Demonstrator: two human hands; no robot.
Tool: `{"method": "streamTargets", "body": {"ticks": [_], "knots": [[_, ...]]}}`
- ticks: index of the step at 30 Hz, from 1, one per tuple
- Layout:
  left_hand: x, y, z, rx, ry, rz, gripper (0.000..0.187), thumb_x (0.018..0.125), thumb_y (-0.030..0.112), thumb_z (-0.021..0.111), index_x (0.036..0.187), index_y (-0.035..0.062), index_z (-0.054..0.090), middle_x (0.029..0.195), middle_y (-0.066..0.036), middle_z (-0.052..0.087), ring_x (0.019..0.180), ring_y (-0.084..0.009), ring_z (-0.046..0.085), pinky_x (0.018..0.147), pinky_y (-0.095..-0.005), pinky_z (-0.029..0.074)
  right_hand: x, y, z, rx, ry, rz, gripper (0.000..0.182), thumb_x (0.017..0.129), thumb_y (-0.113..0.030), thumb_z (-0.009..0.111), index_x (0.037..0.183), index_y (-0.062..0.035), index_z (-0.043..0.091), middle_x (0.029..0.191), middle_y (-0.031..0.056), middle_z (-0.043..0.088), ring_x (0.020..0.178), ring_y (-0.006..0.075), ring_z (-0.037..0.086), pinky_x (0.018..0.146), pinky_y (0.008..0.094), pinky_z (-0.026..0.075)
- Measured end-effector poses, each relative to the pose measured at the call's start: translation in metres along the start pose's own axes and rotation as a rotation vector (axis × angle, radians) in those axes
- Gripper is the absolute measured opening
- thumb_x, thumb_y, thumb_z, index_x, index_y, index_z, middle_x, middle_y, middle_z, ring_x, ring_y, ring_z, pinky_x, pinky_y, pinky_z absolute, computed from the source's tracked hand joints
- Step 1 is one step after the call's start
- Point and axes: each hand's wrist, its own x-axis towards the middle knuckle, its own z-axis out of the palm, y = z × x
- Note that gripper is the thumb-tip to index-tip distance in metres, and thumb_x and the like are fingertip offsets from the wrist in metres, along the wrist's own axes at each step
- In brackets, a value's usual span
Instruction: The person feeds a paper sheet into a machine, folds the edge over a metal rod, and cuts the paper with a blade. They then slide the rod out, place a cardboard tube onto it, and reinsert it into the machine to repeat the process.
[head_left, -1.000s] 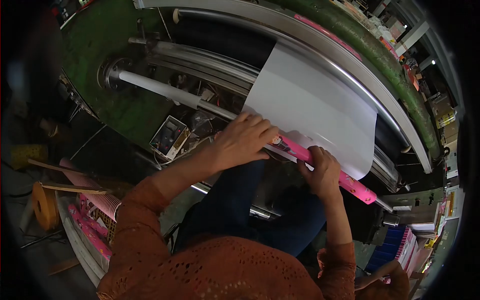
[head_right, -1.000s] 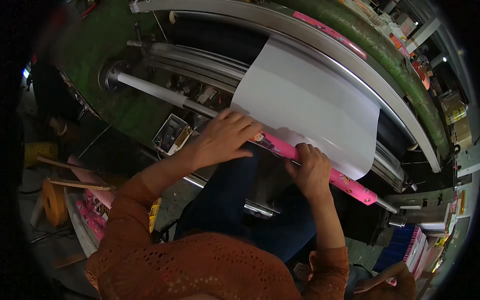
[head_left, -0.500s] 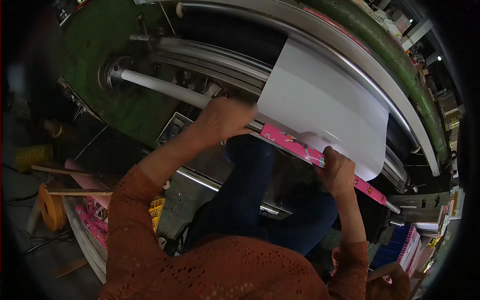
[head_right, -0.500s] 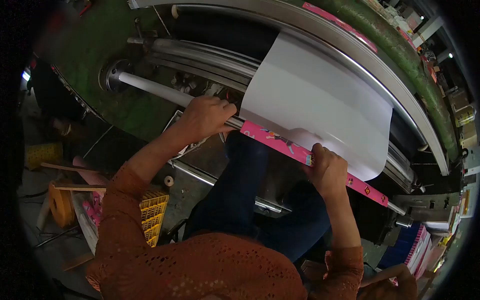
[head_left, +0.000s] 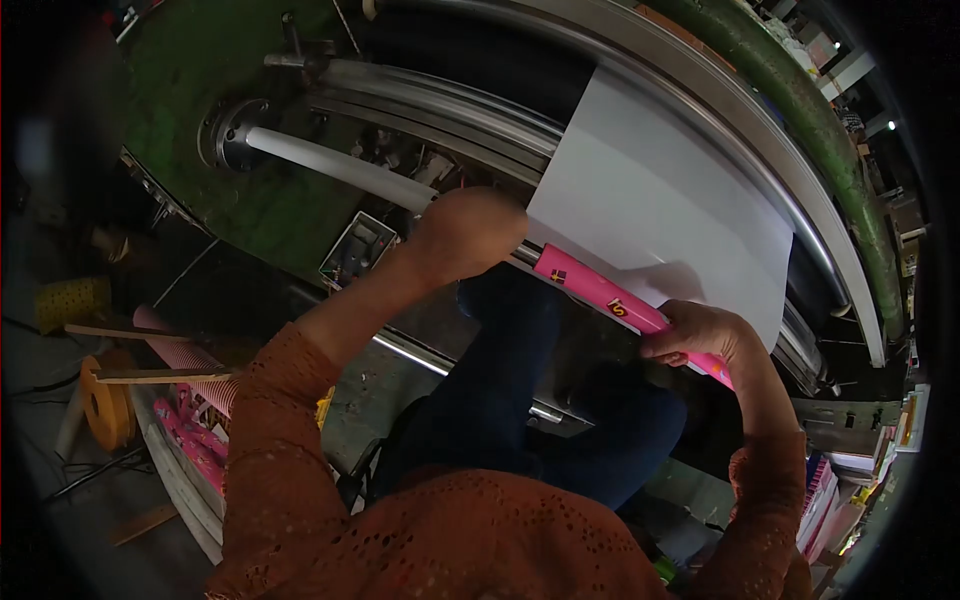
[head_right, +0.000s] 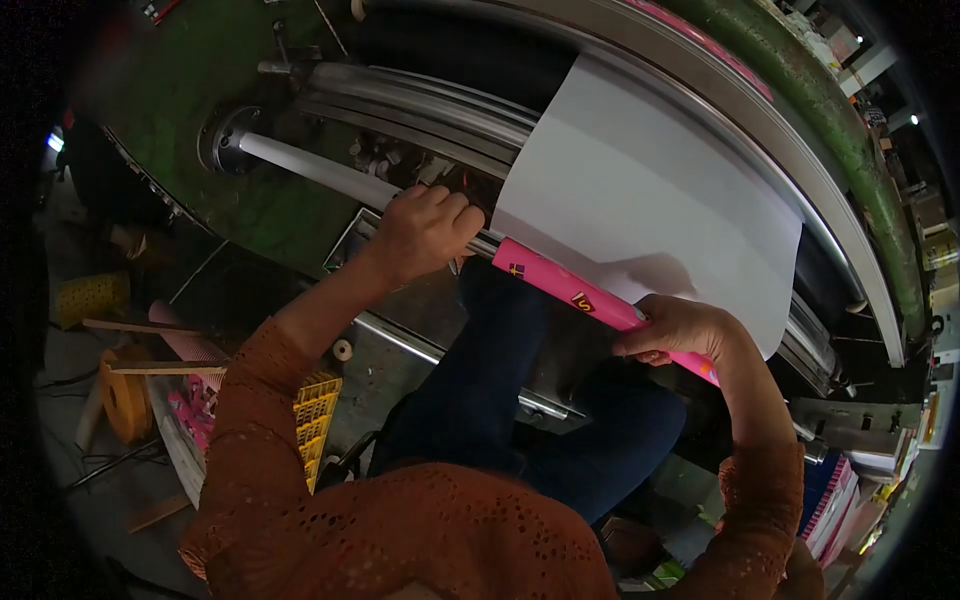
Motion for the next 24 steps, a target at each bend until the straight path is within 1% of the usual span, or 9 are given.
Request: {"method": "streamTargets", "body": {"ticks": [2, 4, 5, 7, 10, 12, 17, 22, 24], "knots": [[0.0, 0.002, -0.007, -0.01, -0.022, -0.012, 0.037, 0.059, 0.029, 0.081, 0.077, 0.0144, 0.052, 0.068, 0.001, 0.048, 0.066, -0.0165, 0.052, 0.058, -0.0302, 0.042, -0.005, -0.008, 0.011, -0.07, 0.058, 0.008, 0.023, 0.084, -0.019, 0.072, 0.085, -0.0018, 0.057, 0.062, -0.0002, 0.053, 0.054, 0.008, 0.049, 0.052, 0.0225, 0.042], [0.005, 0.003, -0.021, -0.224, -0.206, -0.109, 0.044, 0.054, 0.023, 0.082, 0.084, 0.013, 0.051, 0.081, -0.002, 0.054, 0.084, -0.0212, 0.057, 0.072, -0.035, 0.045, -0.013, -0.017, 0.027, -0.24, 0.334, -0.027, 0.019, 0.082, -0.013, 0.071, 0.078, -0.0021, 0.056, 0.061, -0.0003, 0.052, 0.052, 0.0092, 0.049, 0.049, 0.0238, 0.038], [0.009, -0.003, -0.031, -0.224, -0.207, -0.107, 0.044, 0.054, 0.023, 0.082, 0.084, 0.013, 0.051, 0.081, -0.002, 0.054, 0.084, -0.0212, 0.057, 0.072, -0.035, 0.045, -0.011, -0.015, 0.024, -0.238, 0.334, -0.028, 0.019, 0.082, -0.013, 0.071, 0.078, -0.0021, 0.056, 0.061, -0.0003, 0.052, 0.052, 0.0092, 0.049, 0.049, 0.0238, 0.038], [0.008, -0.026, -0.054, -0.157, -0.087, -0.035, 0.04, 0.06, 0.02, 0.081, 0.089, 0.0128, 0.055, 0.092, -0.001, 0.059, 0.093, -0.0204, 0.058, 0.076, -0.0358, 0.046, -0.006, -0.008, 0.012, -0.104, 0.152, 0.01, 0.021, 0.082, -0.016, 0.071, 0.077, -0.0025, 0.056, 0.06, 0.0001, 0.051, 0.052, 0.0096, 0.049, 0.05, 0.0243, 0.038], [-0.013, -0.07, -0.053, -0.048, -0.266, -0.145, 0.036, 0.062, 0.019, 0.08, 0.087, 0.0128, 0.055, 0.09, -0.003, 0.063, 0.093, -0.0237, 0.062, 0.076, -0.0374, 0.049, -0.004, -0.005, 0.002, -0.02, -0.014, -0.003, 0.02, 0.083, -0.015, 0.069, 0.075, -0.0031, 0.055, 0.059, 0.0004, 0.05, 0.051, 0.0103, 0.047, 0.05, 0.025, 0.037], [-0.02, -0.073, -0.036, -0.203, -0.394, -0.144, 0.031, 0.064, 0.017, 0.077, 0.084, 0.0121, 0.055, 0.078, -0.004, 0.062, 0.08, -0.0251, 0.065, 0.069, -0.0374, 0.051, -0.003, -0.004, -0.002, 0.021, -0.039, 0.0, 0.02, 0.083, -0.014, 0.069, 0.074, -0.0035, 0.054, 0.058, 0.0004, 0.049, 0.051, 0.0105, 0.046, 0.05, 0.0254, 0.037], [0.02, 0.003, -0.021, -0.237, -0.438, -0.105, 0.033, 0.061, 0.017, 0.077, 0.085, 0.0102, 0.054, 0.075, -0.004, 0.06, 0.075, -0.0259, 0.064, 0.064, -0.038, 0.049, -0.003, 0.001, -0.005, 0.043, -0.095, 0.006, 0.019, 0.084, -0.012, 0.067, 0.073, -0.0038, 0.053, 0.057, 0.0005, 0.046, 0.05, 0.011, 0.044, 0.05, 0.0258, 0.037], [0.027, 0.012, -0.021, -0.135, -0.361, -0.04, 0.031, 0.065, 0.022, 0.077, 0.082, 0.0099, 0.054, 0.07, -0.005, 0.061, 0.067, -0.0246, 0.065, 0.061, -0.0357, 0.05, -0.006, 0.006, -0.007, -0.004, -0.076, 0.033, 0.021, 0.084, -0.015, 0.067, 0.074, -0.0029, 0.054, 0.057, 0.0011, 0.049, 0.05, 0.0113, 0.046, 0.05, 0.0253, 0.038], [0.033, 0.012, -0.029, -0.292, -0.496, -0.07, 0.035, 0.072, 0.029, 0.076, 0.094, 0.0105, 0.056, 0.077, -0.004, 0.059, 0.075, -0.0241, 0.063, 0.063, -0.0357, 0.05, -0.006, 0.007, -0.008, -0.061, -0.059, 0.019, 0.023, 0.084, -0.021, 0.069, 0.077, -0.0032, 0.055, 0.059, 0.0004, 0.051, 0.051, 0.0104, 0.049, 0.051, 0.0253, 0.039]]}}
